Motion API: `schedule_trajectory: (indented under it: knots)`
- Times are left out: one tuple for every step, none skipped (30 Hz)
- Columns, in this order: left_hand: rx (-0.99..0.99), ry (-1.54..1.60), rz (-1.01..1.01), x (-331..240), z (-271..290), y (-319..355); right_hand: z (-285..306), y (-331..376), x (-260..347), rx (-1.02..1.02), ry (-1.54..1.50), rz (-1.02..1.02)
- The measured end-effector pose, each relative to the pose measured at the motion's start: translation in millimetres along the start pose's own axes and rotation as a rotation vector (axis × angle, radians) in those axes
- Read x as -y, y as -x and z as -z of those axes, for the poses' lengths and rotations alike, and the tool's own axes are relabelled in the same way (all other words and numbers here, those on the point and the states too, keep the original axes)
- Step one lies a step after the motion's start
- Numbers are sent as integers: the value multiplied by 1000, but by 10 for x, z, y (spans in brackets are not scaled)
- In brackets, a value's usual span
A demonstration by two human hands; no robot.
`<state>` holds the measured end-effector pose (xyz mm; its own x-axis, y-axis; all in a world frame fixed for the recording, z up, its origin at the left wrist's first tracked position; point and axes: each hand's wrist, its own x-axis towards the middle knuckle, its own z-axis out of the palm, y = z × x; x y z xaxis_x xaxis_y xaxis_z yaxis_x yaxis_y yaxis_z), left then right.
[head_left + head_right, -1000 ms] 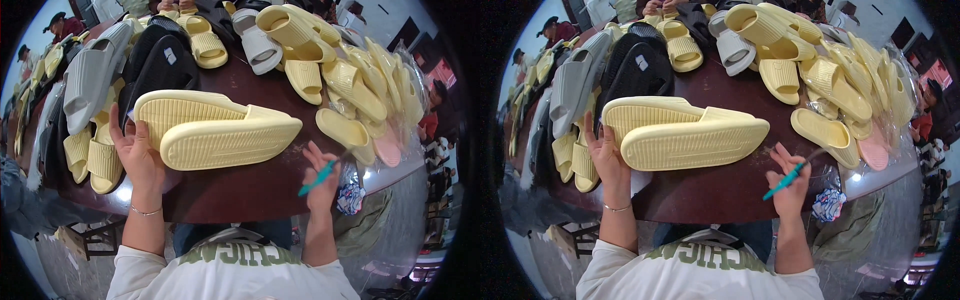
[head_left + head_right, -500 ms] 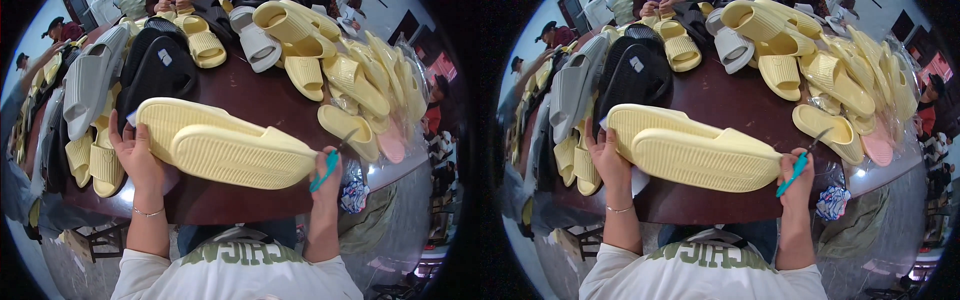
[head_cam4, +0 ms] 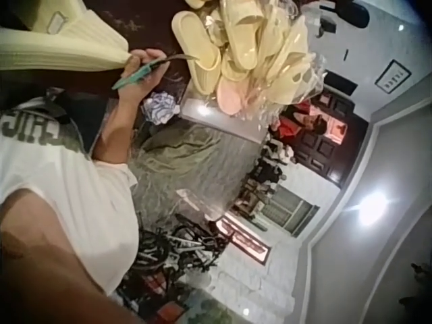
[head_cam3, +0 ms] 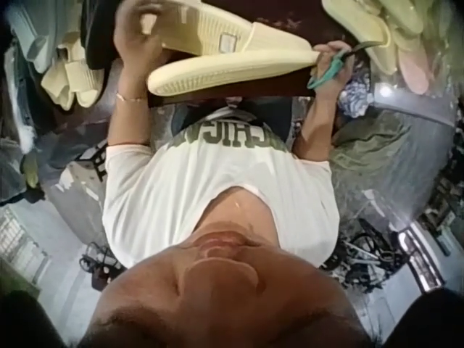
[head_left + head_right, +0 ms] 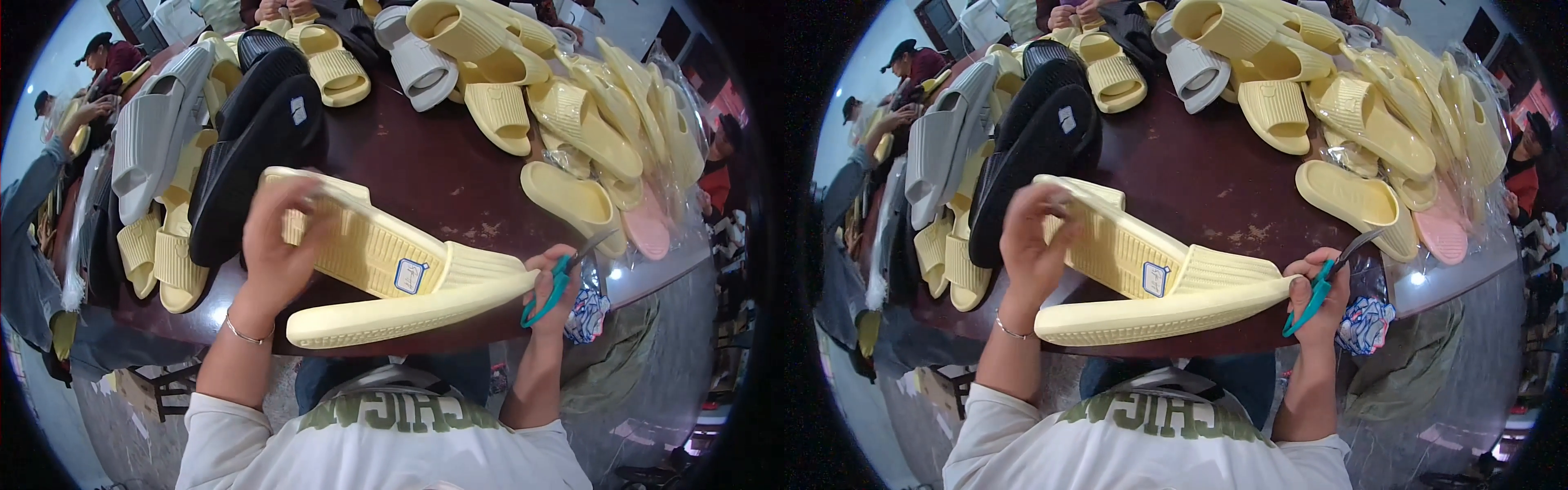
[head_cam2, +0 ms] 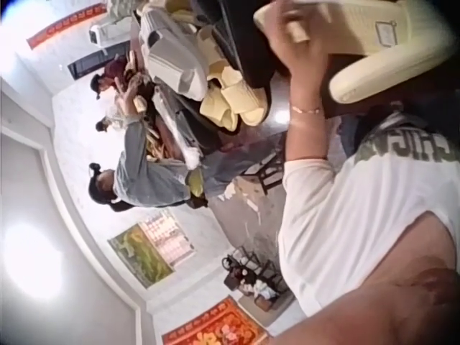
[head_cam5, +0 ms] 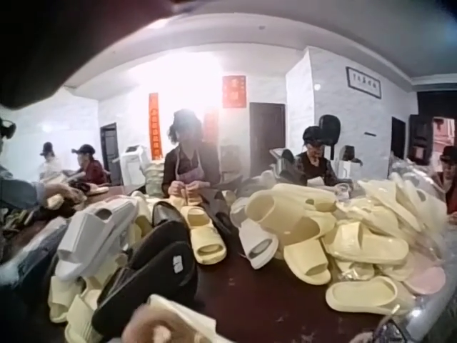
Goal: Trim excess material from manufactured slippers using scissors.
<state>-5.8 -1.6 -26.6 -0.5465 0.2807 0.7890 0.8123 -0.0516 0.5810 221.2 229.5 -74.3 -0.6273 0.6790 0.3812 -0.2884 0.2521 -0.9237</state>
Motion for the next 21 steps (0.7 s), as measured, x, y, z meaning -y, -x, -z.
schedule_trajectory:
  knots:
    - [255,-18,-82,-84,-21,-65,6,5,-12,-14,13,9]
    - [509,-35,-164,-145,-55,-101,8,14,-23,-29,26,18]
    - [512,-37,-165,-206,-116,-112,-4,17,-22,-39,33,29]
    - [564,15,-145,-271,-205,-113,-11,27,-19,-41,30,27]
    - [615,67,-124,-307,-256,-109,-19,39,-13,-47,31,34]
    - [621,69,-127,-313,-274,-113,-19,48,-6,-56,34,41]
    - [676,74,-111,-314,-291,-114,-17,57,-3,-67,37,49]
    - [731,79,-94,-313,-305,-115,-13,66,-12,-73,37,48]
    - [786,83,-76,-310,-316,-117,-11,73,-29,-63,35,53]
    - [792,85,-78,-309,-324,-124,-11,78,-47,-53,32,58]
    - [802,66,-65,-308,-347,-136,1,74,-55,-43,32,66]
    - [811,46,-52,-307,-368,-149,6,66,-55,-50,35,66]
    - [819,26,-39,-302,-388,-162,2,55,-50,-55,33,51]
    - [822,29,-44,-294,-402,-171,-7,41,-45,-60,30,37]
    - [827,26,-26,-286,-408,-175,-18,24,-42,-65,28,23]
    - [834,26,-10,-282,-420,-171,-20,24,-41,-76,34,26]
    - [841,28,5,-279,-435,-171,-25,19,-40,-79,37,20]
    - [845,38,-6,-285,-450,-181,-31,9,-40,-83,42,15]
    - [861,11,7,-304,-462,-202,-34,-7,-36,-89,48,12]
    - [875,-14,18,-330,-473,-227,-30,-29,-36,-104,58,22]
    - [895,-25,23,-361,-496,-231,-2,-16,-31,-102,39,14]
